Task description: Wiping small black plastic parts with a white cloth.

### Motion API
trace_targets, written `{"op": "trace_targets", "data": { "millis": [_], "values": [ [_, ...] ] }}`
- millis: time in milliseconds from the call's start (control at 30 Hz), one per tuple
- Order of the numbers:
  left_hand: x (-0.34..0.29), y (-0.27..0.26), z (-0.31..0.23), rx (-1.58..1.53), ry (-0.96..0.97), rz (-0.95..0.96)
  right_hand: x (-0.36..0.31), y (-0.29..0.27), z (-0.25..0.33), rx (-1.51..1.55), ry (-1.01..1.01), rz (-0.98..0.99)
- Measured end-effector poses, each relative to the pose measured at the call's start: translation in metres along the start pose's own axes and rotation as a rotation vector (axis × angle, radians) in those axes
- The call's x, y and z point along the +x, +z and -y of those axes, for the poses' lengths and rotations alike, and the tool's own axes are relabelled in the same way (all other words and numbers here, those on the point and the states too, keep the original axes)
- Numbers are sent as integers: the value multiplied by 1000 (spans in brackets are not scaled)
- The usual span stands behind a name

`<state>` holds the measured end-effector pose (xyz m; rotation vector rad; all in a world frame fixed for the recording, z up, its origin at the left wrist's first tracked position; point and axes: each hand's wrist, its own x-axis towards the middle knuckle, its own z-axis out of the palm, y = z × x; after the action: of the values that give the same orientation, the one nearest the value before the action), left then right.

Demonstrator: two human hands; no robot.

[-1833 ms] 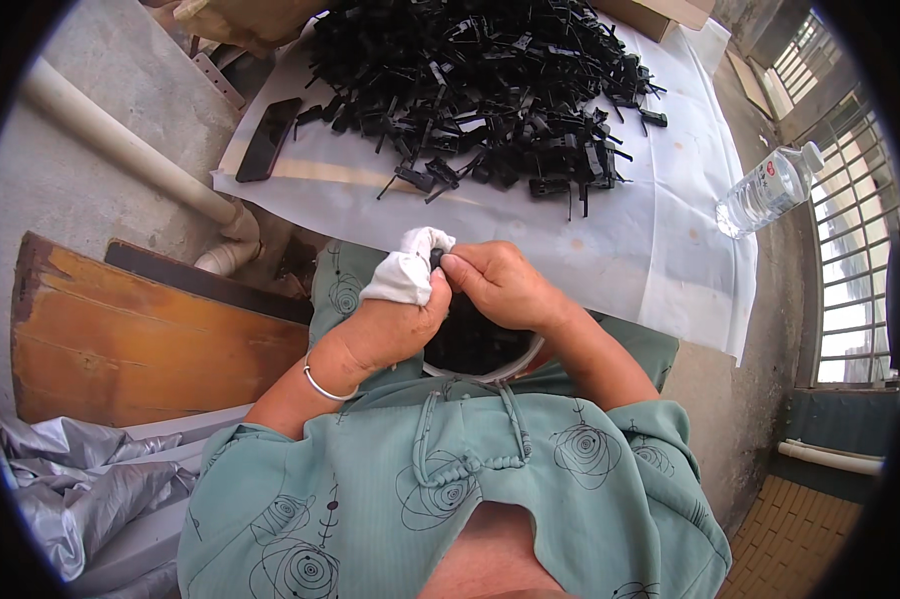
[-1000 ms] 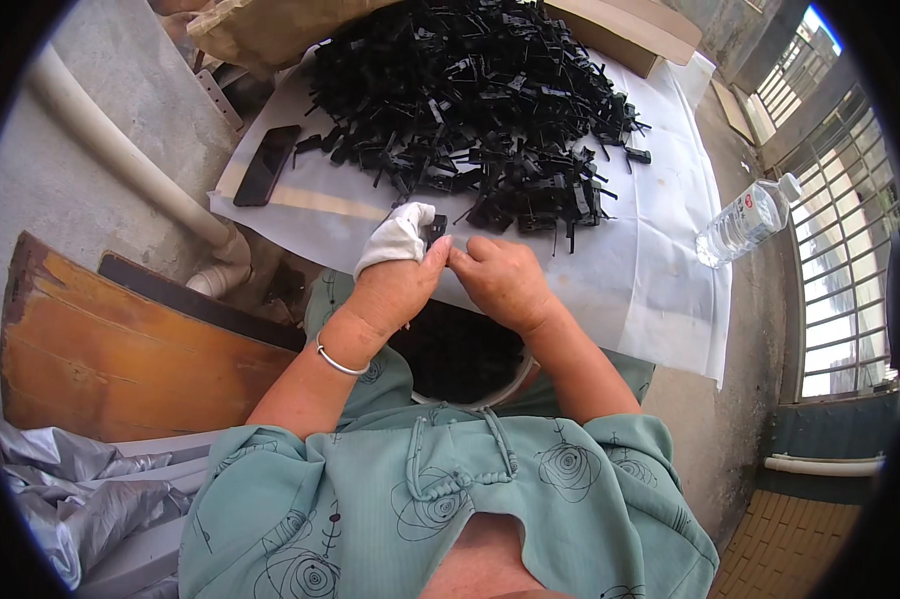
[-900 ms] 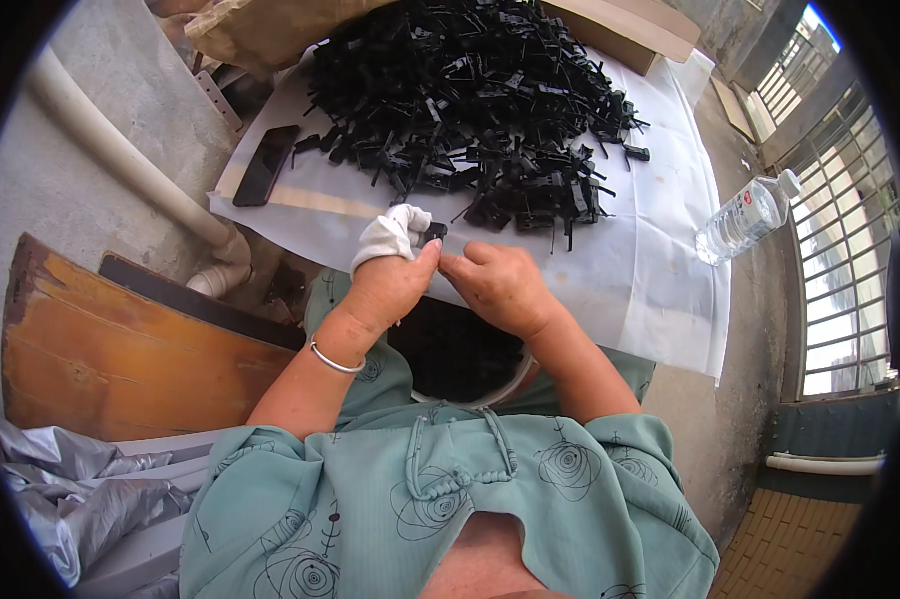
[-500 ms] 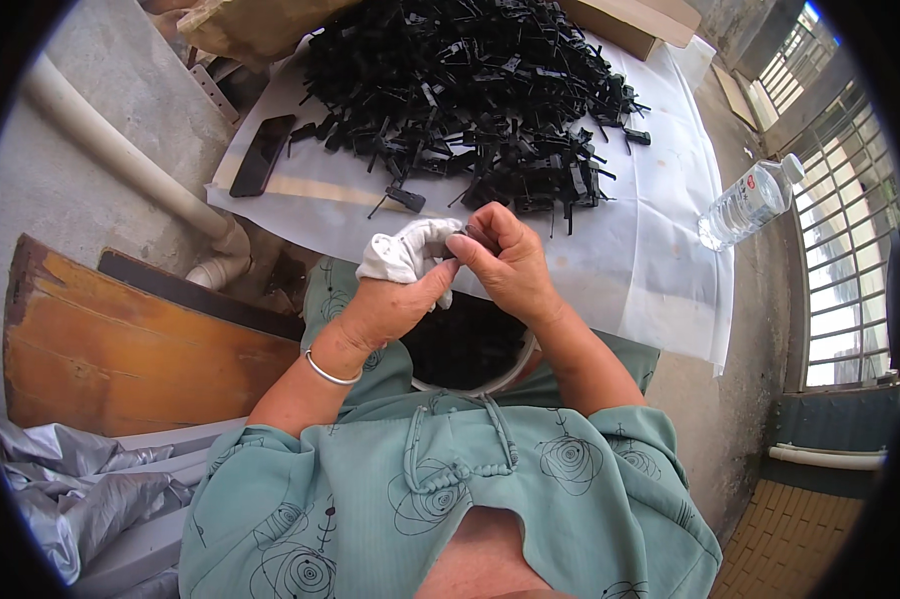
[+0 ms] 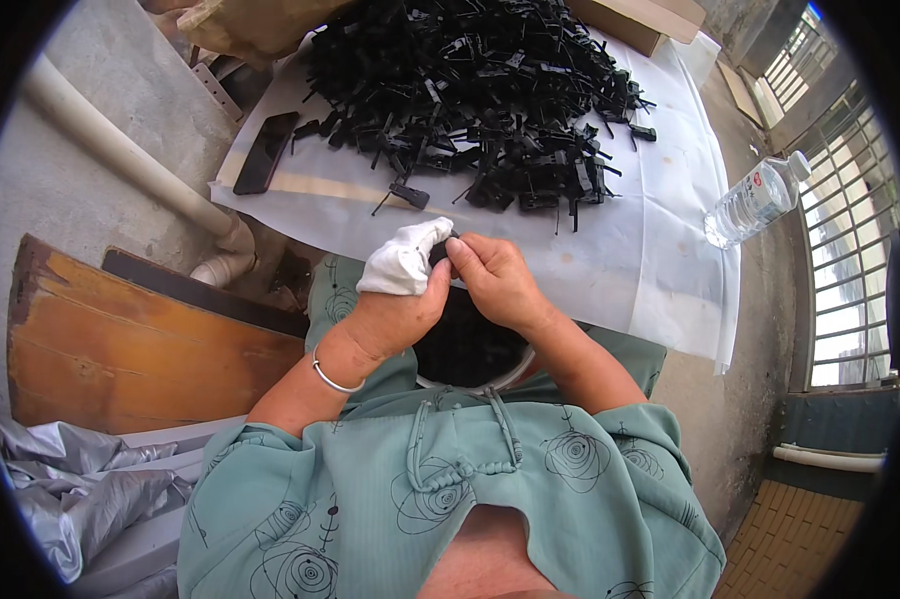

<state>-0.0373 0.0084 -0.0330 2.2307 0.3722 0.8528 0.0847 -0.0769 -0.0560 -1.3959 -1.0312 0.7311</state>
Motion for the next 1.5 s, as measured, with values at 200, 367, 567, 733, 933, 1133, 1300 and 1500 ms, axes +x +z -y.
{"op": "trace_targets", "data": {
  "millis": [200, 367, 567, 733, 933, 1133, 1300, 1500],
  "values": [
    [12, -10, 2, -526, -219, 53, 2, -19, 24, -208, -110, 17],
    [12, -21, -6, -607, -437, 117, 2, -25, 18, -316, -253, 66],
    [7, -19, -7, -445, -304, 301, 3, -18, 21, -101, -56, 99],
    [6, -14, -5, -472, -349, 198, 3, -15, 26, -179, -112, 119],
    [1, -5, -1, -132, -100, 92, 2, -2, 17, -217, -88, 172],
    [1, -31, -15, -111, -293, 200, 9, 9, 13, -93, -65, 194],
    [-7, -40, 16, -4, -113, 379, 38, 12, 12, -621, -180, 40],
    [-6, -49, 29, -65, -414, 441, 66, 27, -14, -1058, -62, -11]
  ]
}}
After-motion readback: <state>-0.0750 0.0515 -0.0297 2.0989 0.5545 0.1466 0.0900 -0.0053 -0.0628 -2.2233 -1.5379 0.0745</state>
